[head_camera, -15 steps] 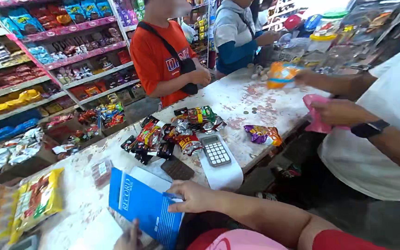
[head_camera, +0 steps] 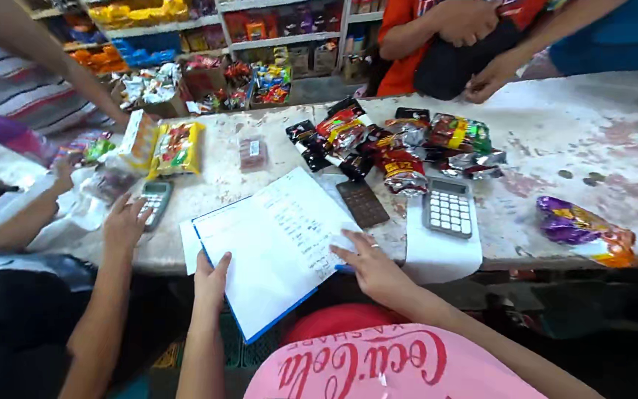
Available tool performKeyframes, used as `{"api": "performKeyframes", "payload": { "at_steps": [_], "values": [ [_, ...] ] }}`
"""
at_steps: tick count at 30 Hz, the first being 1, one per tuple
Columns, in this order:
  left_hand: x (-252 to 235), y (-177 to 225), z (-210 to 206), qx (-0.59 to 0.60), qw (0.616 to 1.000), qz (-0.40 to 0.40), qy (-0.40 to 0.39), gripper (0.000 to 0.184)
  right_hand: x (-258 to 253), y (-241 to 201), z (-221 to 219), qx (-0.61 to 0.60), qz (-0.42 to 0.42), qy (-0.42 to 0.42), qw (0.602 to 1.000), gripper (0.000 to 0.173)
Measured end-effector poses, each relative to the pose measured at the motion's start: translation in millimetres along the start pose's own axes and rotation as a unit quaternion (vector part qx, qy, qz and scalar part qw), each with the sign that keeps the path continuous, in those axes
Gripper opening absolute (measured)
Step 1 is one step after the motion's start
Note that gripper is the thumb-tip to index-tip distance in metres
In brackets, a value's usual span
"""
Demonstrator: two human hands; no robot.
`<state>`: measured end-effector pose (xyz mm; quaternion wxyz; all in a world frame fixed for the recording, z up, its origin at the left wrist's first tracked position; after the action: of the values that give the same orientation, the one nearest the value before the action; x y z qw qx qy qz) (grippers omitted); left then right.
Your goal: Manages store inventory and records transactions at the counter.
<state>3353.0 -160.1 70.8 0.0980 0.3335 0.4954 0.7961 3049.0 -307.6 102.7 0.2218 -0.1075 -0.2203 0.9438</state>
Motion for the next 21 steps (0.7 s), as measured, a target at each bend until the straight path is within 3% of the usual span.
{"api": "performKeyframes", "payload": {
  "at_steps": [2,7,12,17,21],
  "values": [
    [-7,-19,5,-0.042,0.999,-0.021,0.018,0.063,16,13,-4,0.047,-0.03,0.021,0.998,0.071],
    [-6,-40,8,-0.078,0.996,-0.037,0.033,0.068,31,22,-25,0.097,-0.096,-0.034,0.99,0.088],
    [-5,-46,8,-0.136,0.987,-0.053,0.064,0.065,33,23,-34,0.096,-0.14,-0.104,0.98,0.089],
    [-3,-47,2,-0.124,0.987,-0.061,0.077,0.062,34,23,-33,0.094,-0.12,-0.077,0.985,0.086],
    [4,-51,-4,-0.106,0.989,-0.069,0.082,0.073,34,23,-33,0.106,-0.115,-0.076,0.985,0.086]
  ]
}}
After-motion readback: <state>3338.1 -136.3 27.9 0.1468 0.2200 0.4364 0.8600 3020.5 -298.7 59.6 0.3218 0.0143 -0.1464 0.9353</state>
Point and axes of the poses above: each hand's wrist, its own x-axis away from the middle knuckle, its own z-axis out of the back of the hand, y = z × x, the point moved 9 cm from there along -x, towards the middle knuckle, and after that the axes turned 12 degrees about z, right-handed, at the moved point
